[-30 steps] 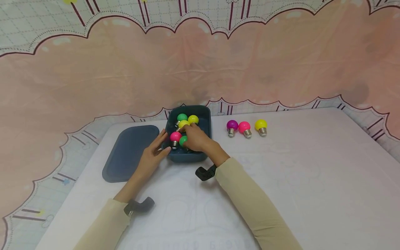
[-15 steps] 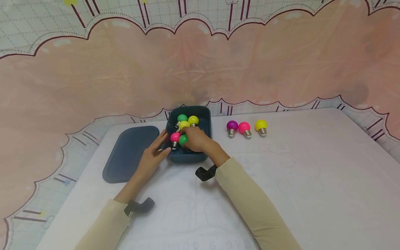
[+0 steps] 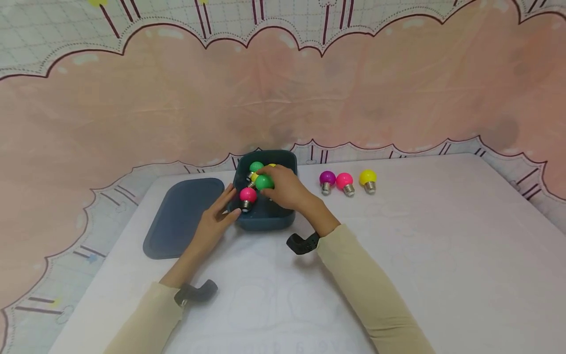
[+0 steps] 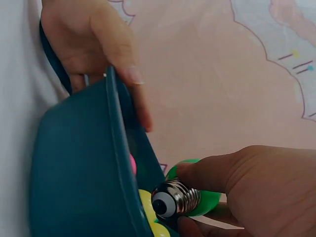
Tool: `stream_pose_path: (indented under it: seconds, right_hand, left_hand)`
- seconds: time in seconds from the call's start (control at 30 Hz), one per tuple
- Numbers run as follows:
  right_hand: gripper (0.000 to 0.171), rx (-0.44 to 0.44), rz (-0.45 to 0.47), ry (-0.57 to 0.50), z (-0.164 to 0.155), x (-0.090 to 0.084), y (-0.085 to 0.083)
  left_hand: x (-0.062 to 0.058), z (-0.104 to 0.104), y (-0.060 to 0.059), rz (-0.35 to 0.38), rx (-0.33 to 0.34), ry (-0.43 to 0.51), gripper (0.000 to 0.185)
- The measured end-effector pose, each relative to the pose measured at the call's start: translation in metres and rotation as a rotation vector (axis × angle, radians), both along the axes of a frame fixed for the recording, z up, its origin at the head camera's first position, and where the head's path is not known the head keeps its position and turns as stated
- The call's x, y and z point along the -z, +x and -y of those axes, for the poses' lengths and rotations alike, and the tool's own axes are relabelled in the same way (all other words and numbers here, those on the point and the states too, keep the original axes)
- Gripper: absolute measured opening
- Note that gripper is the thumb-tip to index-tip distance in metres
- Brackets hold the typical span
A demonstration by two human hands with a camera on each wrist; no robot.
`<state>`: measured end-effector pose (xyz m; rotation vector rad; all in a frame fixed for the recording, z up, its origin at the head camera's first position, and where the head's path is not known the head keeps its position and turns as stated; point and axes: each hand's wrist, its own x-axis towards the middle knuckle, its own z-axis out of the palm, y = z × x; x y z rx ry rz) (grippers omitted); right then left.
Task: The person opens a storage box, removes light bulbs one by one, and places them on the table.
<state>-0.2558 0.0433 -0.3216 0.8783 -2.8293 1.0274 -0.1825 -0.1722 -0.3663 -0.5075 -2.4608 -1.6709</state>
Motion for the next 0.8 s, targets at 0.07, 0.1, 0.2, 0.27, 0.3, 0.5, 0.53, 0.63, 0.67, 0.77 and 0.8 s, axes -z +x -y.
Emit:
stream_pose_path:
  seconds: [0.07, 0.1, 0.2, 0.27, 0.3, 0.5, 0.53, 0.63, 0.67, 0.77, 0.8]
  right_hand:
    - [0.05, 0.008, -0.014, -0.005, -0.004, -0.001, 0.0]
    - [0.05, 0.011, -0.018, -0.009, -0.006, -0.001, -0.001]
    - [0.051, 0.028, -0.014, -0.016, -0.014, -0.002, 0.0]
    - [0.052, 0.039, -0.001, -0.032, -0.02, -0.004, 0.0]
    - [0.052, 0.045, 0.003, -0.037, -0.023, -0.005, 0.001]
    - [0.051, 0.081, 0.008, -0.106, -0.048, -0.01, 0.002]
    - [0.051, 0.088, 0.001, -0.112, -0.053, -0.01, 0.002]
    - [0.05, 0.118, -0.028, -0.117, -0.068, -0.009, -0.001]
    - [0.05, 0.131, -0.036, -0.116, -0.073, -0.009, -0.001]
    - [0.051, 0.169, -0.04, -0.123, -0.089, -0.009, -0.003]
    - [0.052, 0.184, -0.043, -0.123, -0.095, -0.009, -0.003]
  left_hand:
    - [0.0, 0.0, 0.0, -0.001, 0.001, 0.003, 0.057]
    - [0.0, 0.0, 0.0, -0.001, 0.002, 0.005, 0.057]
    - [0.0, 0.0, 0.0, -0.003, 0.008, 0.016, 0.057]
    - [-0.001, 0.0, 0.0, -0.004, 0.011, 0.015, 0.057]
    - [-0.001, -0.001, 0.0, -0.004, 0.012, 0.016, 0.057]
    - [-0.001, -0.001, 0.0, -0.008, 0.008, 0.005, 0.057]
    - [-0.001, -0.001, 0.0, -0.008, 0.007, 0.002, 0.057]
    - [0.0, -0.002, 0.0, -0.01, 0.009, -0.001, 0.057]
    - [0.0, -0.002, 0.0, -0.012, 0.008, -0.003, 0.057]
    - [0.0, -0.001, 0.001, -0.024, 0.007, -0.003, 0.056]
    - [0.0, -0.001, 0.001, -0.027, 0.008, -0.002, 0.056]
